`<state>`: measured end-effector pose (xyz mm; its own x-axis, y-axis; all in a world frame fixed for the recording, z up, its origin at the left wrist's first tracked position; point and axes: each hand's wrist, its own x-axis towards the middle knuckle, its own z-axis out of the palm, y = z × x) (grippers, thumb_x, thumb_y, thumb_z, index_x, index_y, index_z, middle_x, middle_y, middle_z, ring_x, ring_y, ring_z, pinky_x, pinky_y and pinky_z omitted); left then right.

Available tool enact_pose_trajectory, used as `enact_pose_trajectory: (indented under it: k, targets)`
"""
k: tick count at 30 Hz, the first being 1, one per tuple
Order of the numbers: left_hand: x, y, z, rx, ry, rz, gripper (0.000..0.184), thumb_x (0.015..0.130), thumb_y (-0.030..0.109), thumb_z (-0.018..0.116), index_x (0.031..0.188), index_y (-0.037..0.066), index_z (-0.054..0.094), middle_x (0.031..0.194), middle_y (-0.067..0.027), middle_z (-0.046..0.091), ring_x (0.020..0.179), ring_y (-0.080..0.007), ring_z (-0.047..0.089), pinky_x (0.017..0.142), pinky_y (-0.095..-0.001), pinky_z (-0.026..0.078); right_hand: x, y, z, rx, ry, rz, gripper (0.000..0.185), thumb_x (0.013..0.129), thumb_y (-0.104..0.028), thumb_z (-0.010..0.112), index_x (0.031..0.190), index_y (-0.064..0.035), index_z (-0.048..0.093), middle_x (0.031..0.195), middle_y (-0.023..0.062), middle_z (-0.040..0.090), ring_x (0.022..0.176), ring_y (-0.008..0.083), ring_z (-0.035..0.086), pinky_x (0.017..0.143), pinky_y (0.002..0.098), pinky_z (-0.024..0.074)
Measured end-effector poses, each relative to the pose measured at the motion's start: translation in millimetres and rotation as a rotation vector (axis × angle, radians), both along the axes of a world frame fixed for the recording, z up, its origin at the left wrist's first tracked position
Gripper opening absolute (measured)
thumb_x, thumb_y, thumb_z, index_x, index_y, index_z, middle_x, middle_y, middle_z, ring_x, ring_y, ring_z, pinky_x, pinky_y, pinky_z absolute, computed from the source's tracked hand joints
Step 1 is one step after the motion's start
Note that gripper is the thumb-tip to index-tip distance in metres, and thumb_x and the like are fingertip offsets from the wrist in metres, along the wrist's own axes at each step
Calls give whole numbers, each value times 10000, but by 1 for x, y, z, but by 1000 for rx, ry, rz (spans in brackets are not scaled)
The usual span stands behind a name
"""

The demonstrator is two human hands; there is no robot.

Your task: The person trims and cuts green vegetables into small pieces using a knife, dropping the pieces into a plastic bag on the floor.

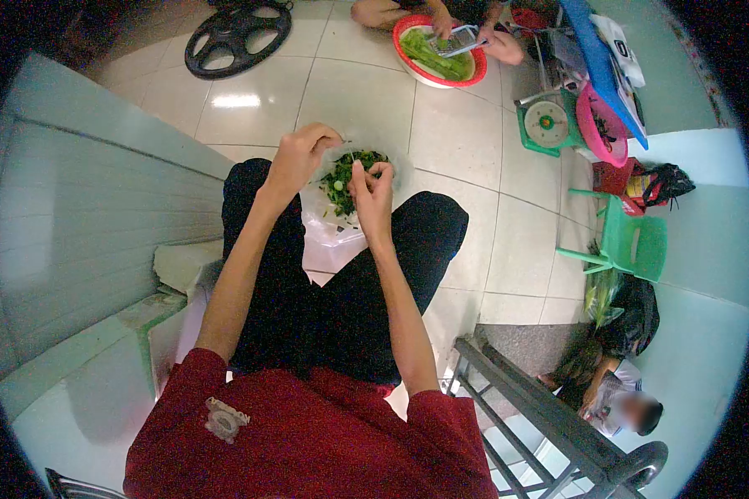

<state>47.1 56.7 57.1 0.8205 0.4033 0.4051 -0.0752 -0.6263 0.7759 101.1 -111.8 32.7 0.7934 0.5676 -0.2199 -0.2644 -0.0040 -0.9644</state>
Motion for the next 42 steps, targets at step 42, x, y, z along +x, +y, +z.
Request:
enact_pose_trajectory:
  k: [42]
  targets:
    - [0,-1,8,-98,-173,245,73,891,-1,733,962,15,724,908,-100,747,806,-188,731,733,-304,567,11,-21,-3,-227,148,-18,319,1064,-390,564,1065,-132,378,681,-47,450,547,42,336,482,229,247]
